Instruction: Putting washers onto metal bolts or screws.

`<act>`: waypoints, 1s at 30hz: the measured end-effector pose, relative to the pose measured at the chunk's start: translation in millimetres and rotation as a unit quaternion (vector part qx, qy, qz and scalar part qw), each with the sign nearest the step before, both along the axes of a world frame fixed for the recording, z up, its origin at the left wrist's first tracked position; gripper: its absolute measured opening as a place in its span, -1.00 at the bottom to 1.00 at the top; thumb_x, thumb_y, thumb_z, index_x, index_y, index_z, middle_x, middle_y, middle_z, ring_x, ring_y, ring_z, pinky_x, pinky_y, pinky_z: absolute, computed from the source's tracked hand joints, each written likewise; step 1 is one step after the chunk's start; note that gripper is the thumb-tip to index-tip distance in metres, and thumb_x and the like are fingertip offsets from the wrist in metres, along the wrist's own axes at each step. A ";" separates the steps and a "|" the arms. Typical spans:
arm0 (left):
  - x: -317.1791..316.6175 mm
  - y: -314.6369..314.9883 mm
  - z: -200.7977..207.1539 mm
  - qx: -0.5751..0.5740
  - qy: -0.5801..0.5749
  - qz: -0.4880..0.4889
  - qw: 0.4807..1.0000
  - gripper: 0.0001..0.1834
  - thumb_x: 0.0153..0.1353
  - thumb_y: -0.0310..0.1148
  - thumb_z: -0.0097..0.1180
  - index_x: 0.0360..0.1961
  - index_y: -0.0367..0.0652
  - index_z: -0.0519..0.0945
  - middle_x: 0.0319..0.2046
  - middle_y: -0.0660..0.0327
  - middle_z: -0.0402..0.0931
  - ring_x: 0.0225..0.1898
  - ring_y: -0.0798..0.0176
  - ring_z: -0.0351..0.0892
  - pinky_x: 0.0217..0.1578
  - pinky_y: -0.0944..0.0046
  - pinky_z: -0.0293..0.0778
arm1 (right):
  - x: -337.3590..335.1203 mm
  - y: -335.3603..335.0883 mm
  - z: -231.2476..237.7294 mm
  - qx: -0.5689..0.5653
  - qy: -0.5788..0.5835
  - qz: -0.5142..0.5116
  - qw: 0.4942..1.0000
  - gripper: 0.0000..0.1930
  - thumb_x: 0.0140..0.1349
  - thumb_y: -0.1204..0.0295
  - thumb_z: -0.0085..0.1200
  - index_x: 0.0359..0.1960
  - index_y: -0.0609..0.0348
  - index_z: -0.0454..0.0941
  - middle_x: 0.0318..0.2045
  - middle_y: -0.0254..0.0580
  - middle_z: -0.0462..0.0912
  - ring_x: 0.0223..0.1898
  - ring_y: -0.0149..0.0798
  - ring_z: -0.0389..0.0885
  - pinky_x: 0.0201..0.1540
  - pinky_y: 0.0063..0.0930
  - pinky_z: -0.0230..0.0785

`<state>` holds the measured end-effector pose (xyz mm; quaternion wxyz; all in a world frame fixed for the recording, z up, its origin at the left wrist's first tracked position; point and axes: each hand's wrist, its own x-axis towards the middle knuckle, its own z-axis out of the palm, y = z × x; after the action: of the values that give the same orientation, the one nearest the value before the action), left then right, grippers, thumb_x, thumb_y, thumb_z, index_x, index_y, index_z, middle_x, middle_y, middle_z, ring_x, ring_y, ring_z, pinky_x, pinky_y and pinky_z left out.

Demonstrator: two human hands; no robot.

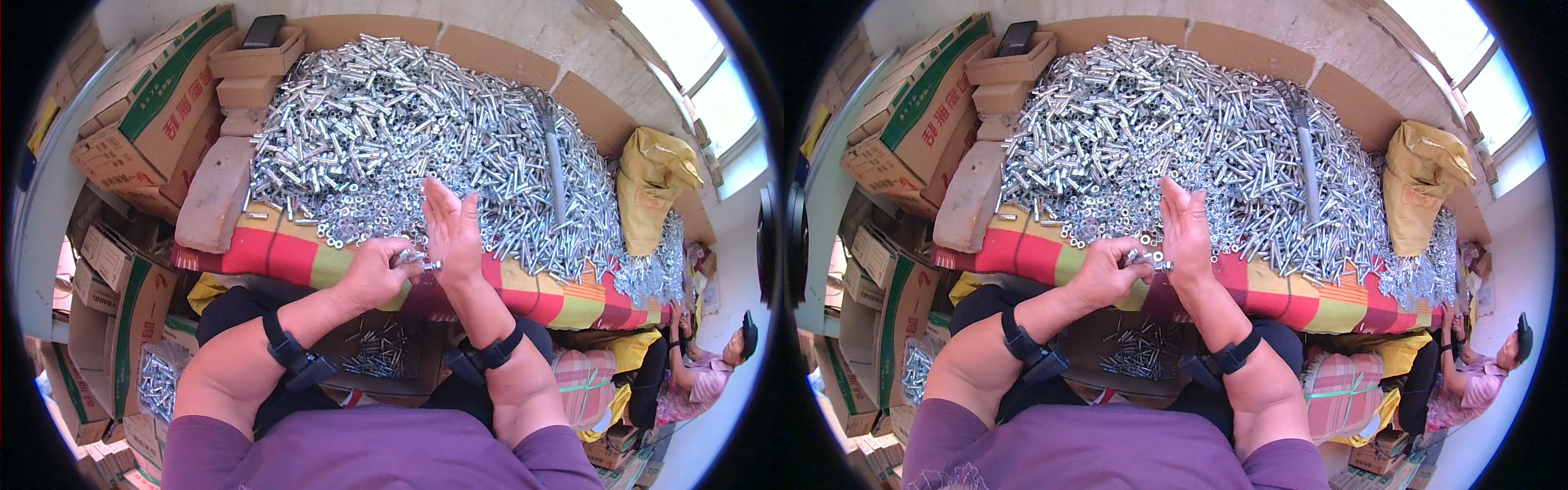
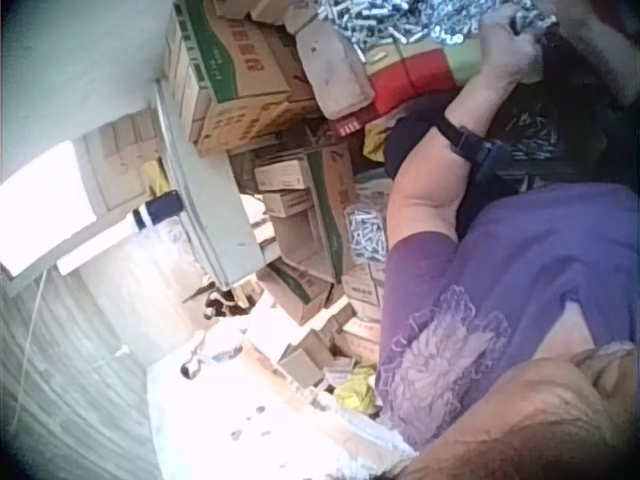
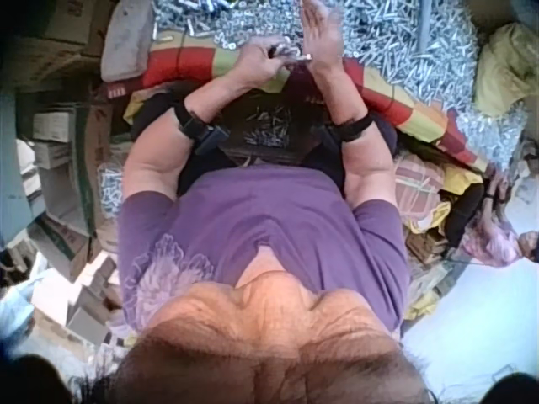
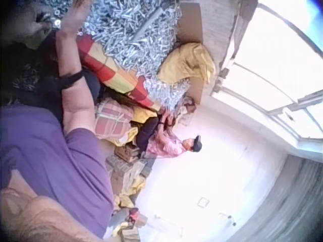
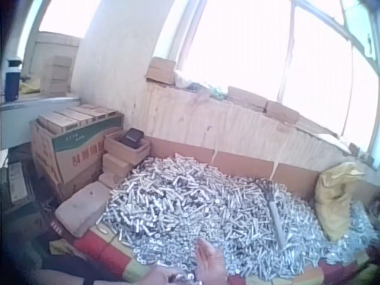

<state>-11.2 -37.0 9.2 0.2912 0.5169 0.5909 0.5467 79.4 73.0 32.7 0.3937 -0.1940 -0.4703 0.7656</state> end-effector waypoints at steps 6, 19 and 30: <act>-35.3 7.7 -5.1 -0.046 -0.231 0.116 0.965 -0.98 0.15 -0.50 0.15 -0.41 -0.20 0.57 -0.59 0.26 0.58 -0.73 0.56 0.33 -0.75 0.52 0.16 | 20.7 -53.2 23.6 -0.044 0.108 0.044 0.992 -0.27 0.41 -0.05 -0.55 0.26 0.47 0.10 0.31 0.13 0.13 0.40 -0.12 -0.04 0.43 -0.26 -0.28; -34.9 -8.5 -8.8 -0.301 -0.330 -0.060 0.893 -0.80 0.37 -0.31 -0.17 -0.22 -0.24 0.41 -0.39 0.04 0.62 -0.72 0.50 0.32 -0.75 0.52 0.14 | 48.5 -0.5 -21.7 0.585 -0.498 0.007 0.640 -0.85 0.09 0.47 0.14 -0.42 0.24 0.43 -0.42 0.00 0.46 -0.35 0.07 0.53 -0.33 -0.11 0.38; -27.7 -1.3 -17.8 -0.201 -0.159 0.045 0.966 -0.93 0.16 -0.48 0.12 -0.37 -0.27 0.55 -0.60 0.23 0.59 -0.69 0.49 0.36 -0.66 0.41 0.27 | 36.7 -1.3 -25.4 0.566 -0.479 0.057 0.668 -0.90 0.14 0.52 0.01 -0.37 0.27 0.37 -0.41 0.10 0.49 -0.31 0.11 0.55 -0.28 -0.10 0.40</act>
<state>-39.0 -38.3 -8.7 0.4539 0.3270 0.6575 0.5047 116.2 71.7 7.3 0.1039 -0.2463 -0.9476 0.1749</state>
